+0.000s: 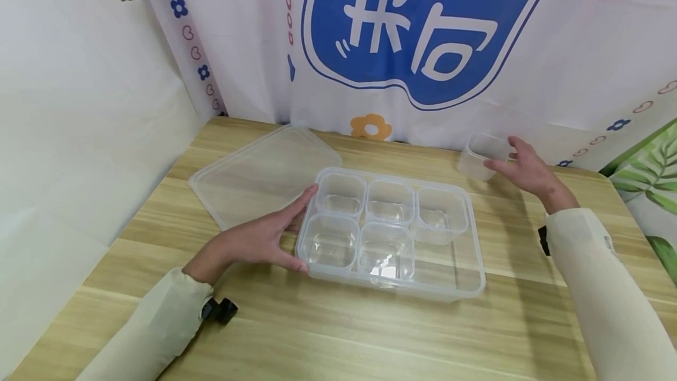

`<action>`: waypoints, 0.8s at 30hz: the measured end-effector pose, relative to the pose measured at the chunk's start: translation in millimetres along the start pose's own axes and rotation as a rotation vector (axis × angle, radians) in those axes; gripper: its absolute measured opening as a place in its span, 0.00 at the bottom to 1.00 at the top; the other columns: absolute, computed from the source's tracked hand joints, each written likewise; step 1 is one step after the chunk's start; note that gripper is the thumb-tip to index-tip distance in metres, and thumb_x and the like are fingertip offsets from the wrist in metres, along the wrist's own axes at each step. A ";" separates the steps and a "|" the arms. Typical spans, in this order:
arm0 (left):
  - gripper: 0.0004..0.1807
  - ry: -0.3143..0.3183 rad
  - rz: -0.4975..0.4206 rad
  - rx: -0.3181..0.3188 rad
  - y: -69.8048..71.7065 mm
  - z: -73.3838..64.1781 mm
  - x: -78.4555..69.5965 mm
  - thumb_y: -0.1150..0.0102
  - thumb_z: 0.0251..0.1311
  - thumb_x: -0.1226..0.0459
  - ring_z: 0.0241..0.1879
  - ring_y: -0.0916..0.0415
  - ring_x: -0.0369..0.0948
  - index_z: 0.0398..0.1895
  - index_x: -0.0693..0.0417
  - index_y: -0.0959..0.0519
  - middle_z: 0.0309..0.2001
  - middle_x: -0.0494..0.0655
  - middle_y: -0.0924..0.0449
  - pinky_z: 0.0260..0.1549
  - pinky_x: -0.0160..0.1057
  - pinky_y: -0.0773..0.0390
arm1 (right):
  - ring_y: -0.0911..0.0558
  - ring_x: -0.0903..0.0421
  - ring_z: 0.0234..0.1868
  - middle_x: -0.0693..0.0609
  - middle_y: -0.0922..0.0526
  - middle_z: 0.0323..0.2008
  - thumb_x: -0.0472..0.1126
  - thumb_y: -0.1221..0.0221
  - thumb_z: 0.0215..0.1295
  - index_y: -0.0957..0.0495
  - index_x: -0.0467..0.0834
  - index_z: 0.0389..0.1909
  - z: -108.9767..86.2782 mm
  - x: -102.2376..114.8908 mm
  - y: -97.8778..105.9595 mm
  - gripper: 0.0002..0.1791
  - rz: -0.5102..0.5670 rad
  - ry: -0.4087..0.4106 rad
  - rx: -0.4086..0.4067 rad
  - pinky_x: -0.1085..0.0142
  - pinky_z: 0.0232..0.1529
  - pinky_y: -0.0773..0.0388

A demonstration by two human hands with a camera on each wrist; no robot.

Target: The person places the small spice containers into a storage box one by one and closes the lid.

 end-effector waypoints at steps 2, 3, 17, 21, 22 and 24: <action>0.77 0.001 0.027 -0.011 0.4 0.2 -0.3 0.16 0.47 0.52 0.74 0.41 0.48 0.84 0.37 0.73 0.82 0.52 0.67 0.69 0.51 0.39 | 0.53 0.25 0.75 0.30 0.71 0.79 0.63 0.44 0.74 0.76 0.33 0.79 0.8 -0.6 -0.6 0.61 0.009 0.003 0.000 0.31 0.68 0.46; 0.78 0.000 0.029 -0.014 0.3 0.5 -0.3 0.16 0.47 0.52 0.75 0.44 0.48 0.84 0.37 0.73 0.82 0.50 0.69 0.70 0.51 0.40 | 0.52 0.25 0.75 0.30 0.70 0.79 0.62 0.44 0.74 0.75 0.33 0.79 1.3 -0.7 -0.9 0.61 0.011 0.005 -0.003 0.31 0.68 0.45; 0.77 -0.029 -0.103 0.021 -3.3 2.3 -1.4 0.16 0.49 0.60 0.76 0.48 0.45 0.83 0.37 0.75 0.82 0.58 0.61 0.66 0.42 0.33 | 0.43 0.25 0.72 0.25 0.43 0.72 0.56 0.39 0.73 0.51 0.28 0.76 2.5 7.4 -0.6 0.49 -0.002 0.069 -0.048 0.33 0.65 0.39; 0.77 -0.031 -0.111 0.020 -3.3 2.2 -0.8 0.16 0.49 0.60 0.77 0.50 0.45 0.83 0.37 0.75 0.82 0.57 0.62 0.66 0.42 0.34 | 0.47 0.24 0.73 0.23 0.57 0.76 0.60 0.39 0.72 0.67 0.28 0.79 1.3 9.3 -1.2 0.61 -0.050 0.043 -0.034 0.32 0.67 0.43; 0.77 -0.031 -0.111 0.019 -3.3 2.0 -0.8 0.16 0.49 0.60 0.77 0.50 0.45 0.83 0.37 0.75 0.82 0.57 0.62 0.66 0.42 0.34 | 0.46 0.24 0.73 0.22 0.58 0.76 0.61 0.39 0.71 0.68 0.28 0.79 0.9 10.3 -1.4 0.61 -0.060 0.038 -0.035 0.32 0.67 0.43; 0.77 -0.031 -0.106 0.020 -3.3 1.6 -0.7 0.16 0.49 0.60 0.77 0.50 0.45 0.83 0.38 0.75 0.82 0.58 0.62 0.66 0.41 0.34 | 0.45 0.24 0.72 0.22 0.58 0.76 0.61 0.38 0.71 0.66 0.27 0.79 0.2 12.6 -1.5 0.61 -0.077 0.039 -0.047 0.32 0.66 0.43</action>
Point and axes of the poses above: each hand's wrist, its own z-axis towards the middle knuckle, its own y-axis out of the back of the hand, x = y × z, the point moved 6 cm from there along z, towards the middle knuckle
